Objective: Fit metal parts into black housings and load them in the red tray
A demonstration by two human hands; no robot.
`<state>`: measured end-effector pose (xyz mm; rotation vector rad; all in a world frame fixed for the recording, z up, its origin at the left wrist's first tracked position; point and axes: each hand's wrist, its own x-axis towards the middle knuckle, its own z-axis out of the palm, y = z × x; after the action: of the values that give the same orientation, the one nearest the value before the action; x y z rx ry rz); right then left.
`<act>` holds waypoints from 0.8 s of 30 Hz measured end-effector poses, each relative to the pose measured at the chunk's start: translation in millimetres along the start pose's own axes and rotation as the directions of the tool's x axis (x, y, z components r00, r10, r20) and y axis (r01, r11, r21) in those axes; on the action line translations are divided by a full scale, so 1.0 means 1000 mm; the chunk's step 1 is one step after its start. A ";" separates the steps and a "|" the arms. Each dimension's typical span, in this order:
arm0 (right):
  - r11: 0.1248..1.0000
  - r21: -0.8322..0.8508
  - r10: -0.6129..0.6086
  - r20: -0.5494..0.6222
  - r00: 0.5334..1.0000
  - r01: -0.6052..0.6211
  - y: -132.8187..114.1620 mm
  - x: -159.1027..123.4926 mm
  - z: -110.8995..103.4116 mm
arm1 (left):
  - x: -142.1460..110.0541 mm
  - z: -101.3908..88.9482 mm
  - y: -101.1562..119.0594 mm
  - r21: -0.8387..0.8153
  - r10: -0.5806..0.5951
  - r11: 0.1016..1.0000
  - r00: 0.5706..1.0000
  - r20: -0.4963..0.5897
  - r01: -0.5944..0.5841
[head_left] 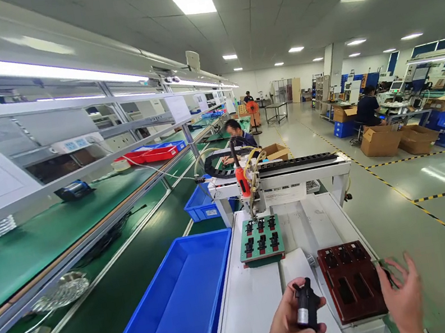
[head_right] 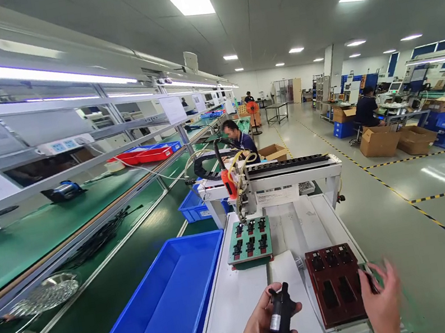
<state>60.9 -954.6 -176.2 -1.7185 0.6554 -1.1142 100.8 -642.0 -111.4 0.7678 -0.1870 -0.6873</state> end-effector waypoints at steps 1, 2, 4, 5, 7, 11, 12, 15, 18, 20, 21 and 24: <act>0.999 0.040 0.024 0.032 0.999 -0.026 -0.018 0.000 0.001 | -0.001 0.000 -0.001 -0.045 -0.027 0.999 1.000 -0.015 0.027; 0.994 0.098 0.035 0.054 0.998 -0.041 -0.036 -0.001 0.003 | -0.002 -0.001 -0.003 -0.070 -0.050 0.996 0.998 -0.037 0.047; 0.973 0.206 0.081 0.111 0.991 -0.102 -0.066 -0.006 0.010 | -0.002 -0.005 -0.009 -0.055 -0.050 0.997 0.995 -0.088 0.045; 0.959 0.247 0.105 0.152 0.983 -0.141 -0.079 -0.010 0.015 | -0.001 -0.007 -0.012 -0.023 -0.030 0.999 0.994 -0.108 0.027; 0.931 0.304 0.130 0.236 0.963 -0.200 -0.098 -0.020 0.026 | 0.003 -0.012 -0.021 0.043 0.002 0.999 0.994 -0.113 0.003; 0.890 0.387 0.087 0.378 0.922 -0.243 -0.123 -0.047 0.045 | 0.014 -0.018 -0.036 0.195 0.015 0.981 1.000 -0.023 -0.010; 0.869 0.415 0.078 0.426 0.902 -0.271 -0.128 -0.055 0.048 | 0.016 -0.019 -0.039 0.241 0.036 0.970 0.999 0.005 -0.036; 0.778 0.492 0.043 0.577 0.815 -0.390 -0.137 -0.076 0.058 | 0.014 -0.021 -0.044 0.345 0.113 0.930 0.992 0.057 -0.126; 0.802 0.496 0.002 0.553 0.833 -0.332 -0.135 -0.091 0.061 | 0.003 -0.023 -0.041 0.390 0.152 0.910 0.988 -0.001 -0.139; 0.888 0.418 -0.013 0.436 0.900 -0.190 -0.130 -0.096 0.059 | -0.005 -0.024 -0.037 0.436 0.217 0.884 0.974 -0.064 -0.168; 0.920 0.367 -0.017 0.395 0.919 -0.140 -0.127 -0.098 0.056 | -0.009 -0.024 -0.035 0.468 0.268 0.861 0.960 -0.085 -0.199; 0.927 0.321 0.040 0.422 0.906 -0.191 -0.123 -0.103 0.044 | -0.013 -0.021 -0.028 0.542 0.404 0.791 0.907 -0.116 -0.283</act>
<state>48.4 -803.0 -109.5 -1.5064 0.2659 -0.7002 84.9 -635.5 -144.5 1.2855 -0.3015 -0.1827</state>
